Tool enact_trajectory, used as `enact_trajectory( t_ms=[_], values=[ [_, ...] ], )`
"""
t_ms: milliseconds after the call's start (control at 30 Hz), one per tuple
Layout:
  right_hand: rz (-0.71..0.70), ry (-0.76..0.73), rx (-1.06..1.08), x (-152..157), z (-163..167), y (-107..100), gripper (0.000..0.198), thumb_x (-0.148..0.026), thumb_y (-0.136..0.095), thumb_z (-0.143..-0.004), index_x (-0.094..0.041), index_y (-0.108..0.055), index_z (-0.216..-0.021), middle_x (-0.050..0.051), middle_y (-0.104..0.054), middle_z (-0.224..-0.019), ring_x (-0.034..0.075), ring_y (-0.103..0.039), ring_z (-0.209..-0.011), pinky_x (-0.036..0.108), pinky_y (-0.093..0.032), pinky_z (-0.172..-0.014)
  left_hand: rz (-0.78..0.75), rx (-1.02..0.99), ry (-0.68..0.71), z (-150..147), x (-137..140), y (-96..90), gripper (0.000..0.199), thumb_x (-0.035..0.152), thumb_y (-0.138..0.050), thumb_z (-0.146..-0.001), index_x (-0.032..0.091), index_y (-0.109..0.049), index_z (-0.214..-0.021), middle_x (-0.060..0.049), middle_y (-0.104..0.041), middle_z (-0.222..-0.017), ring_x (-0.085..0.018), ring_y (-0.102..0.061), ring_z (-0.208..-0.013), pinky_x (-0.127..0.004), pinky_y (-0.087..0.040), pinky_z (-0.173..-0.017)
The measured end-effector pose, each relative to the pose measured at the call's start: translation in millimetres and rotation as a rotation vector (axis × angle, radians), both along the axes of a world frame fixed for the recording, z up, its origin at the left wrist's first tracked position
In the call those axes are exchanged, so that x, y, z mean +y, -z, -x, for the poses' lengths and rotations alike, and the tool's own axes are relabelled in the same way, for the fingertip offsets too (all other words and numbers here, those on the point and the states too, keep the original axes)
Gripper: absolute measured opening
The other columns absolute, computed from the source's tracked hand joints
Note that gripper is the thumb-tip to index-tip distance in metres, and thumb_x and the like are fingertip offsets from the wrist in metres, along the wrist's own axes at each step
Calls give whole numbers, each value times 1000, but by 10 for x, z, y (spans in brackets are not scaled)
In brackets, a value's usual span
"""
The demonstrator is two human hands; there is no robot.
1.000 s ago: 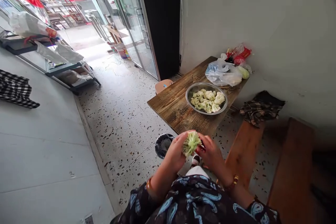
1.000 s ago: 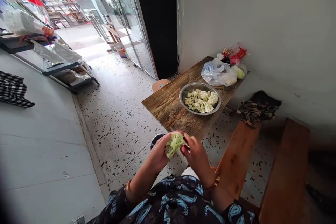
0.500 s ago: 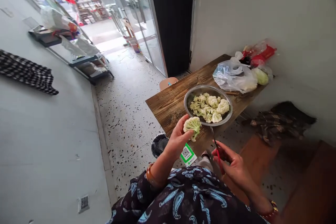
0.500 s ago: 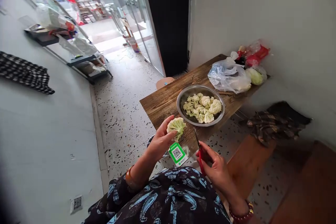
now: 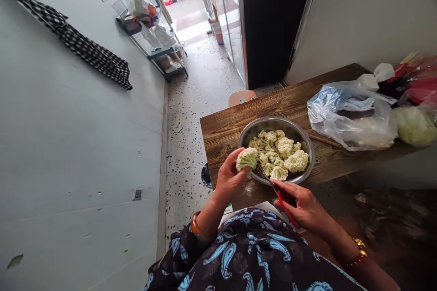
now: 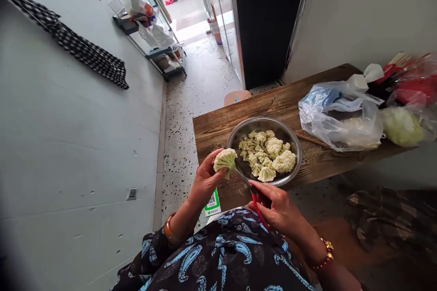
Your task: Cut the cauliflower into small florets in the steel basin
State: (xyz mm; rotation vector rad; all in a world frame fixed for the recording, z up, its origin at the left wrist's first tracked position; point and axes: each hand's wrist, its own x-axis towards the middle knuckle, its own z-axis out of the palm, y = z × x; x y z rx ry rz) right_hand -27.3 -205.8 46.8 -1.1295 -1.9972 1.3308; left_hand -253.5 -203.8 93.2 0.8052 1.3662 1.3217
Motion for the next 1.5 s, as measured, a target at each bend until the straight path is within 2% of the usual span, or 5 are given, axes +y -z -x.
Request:
enact_trajectory(
  t_ms=[300, 700, 900, 1200, 1500],
  values=[
    [83, -70, -3, 3, 105, -86, 49, -43, -66, -86, -20, -64, -130, 13, -68, -126, 32, -65, -113, 44, -55, -95, -45, 127, 56, 111, -178, 101, 53, 28, -73, -78, 18, -58, -127, -8, -69, -116, -19, -63, -101, -29, -49, -90],
    [84, 109, 4, -196, 292, -174, 51, -45, -69, -84, -19, -66, -127, 13, -68, -126, 31, -64, -115, 44, -51, -100, -149, 218, 203, 272, -77, 199, 53, 27, -70, -79, 17, -58, -129, -10, -67, -119, -21, -63, -101, -32, -50, -90],
    [110, 31, -9, 170, 129, -79, 49, -45, -69, -83, -19, -68, -125, 14, -70, -123, 32, -66, -112, 46, -52, -97, -131, 283, 129, 131, 108, 299, 52, 27, -69, -80, 18, -58, -129, -9, -67, -120, -20, -64, -98, -30, -50, -89],
    [219, -113, 10, 805, -271, -29, 49, -42, -69, -83, -16, -67, -125, 13, -71, -121, 31, -67, -109, 45, -52, -96, -78, 365, 45, -350, 434, 384, 51, 24, -68, -80, 19, -58, -130, -10, -66, -125, -22, -64, -108, -33, -48, -97],
    [303, -158, 126, 1083, -428, 224, 48, -45, -68, -84, -16, -69, -123, 12, -74, -115, 31, -68, -107, 45, -53, -95, -32, 462, 6, -656, 635, 370, 47, 21, -66, -81, 19, -59, -128, -9, -66, -125, -22, -63, -111, -35, -47, -100]
  ],
)
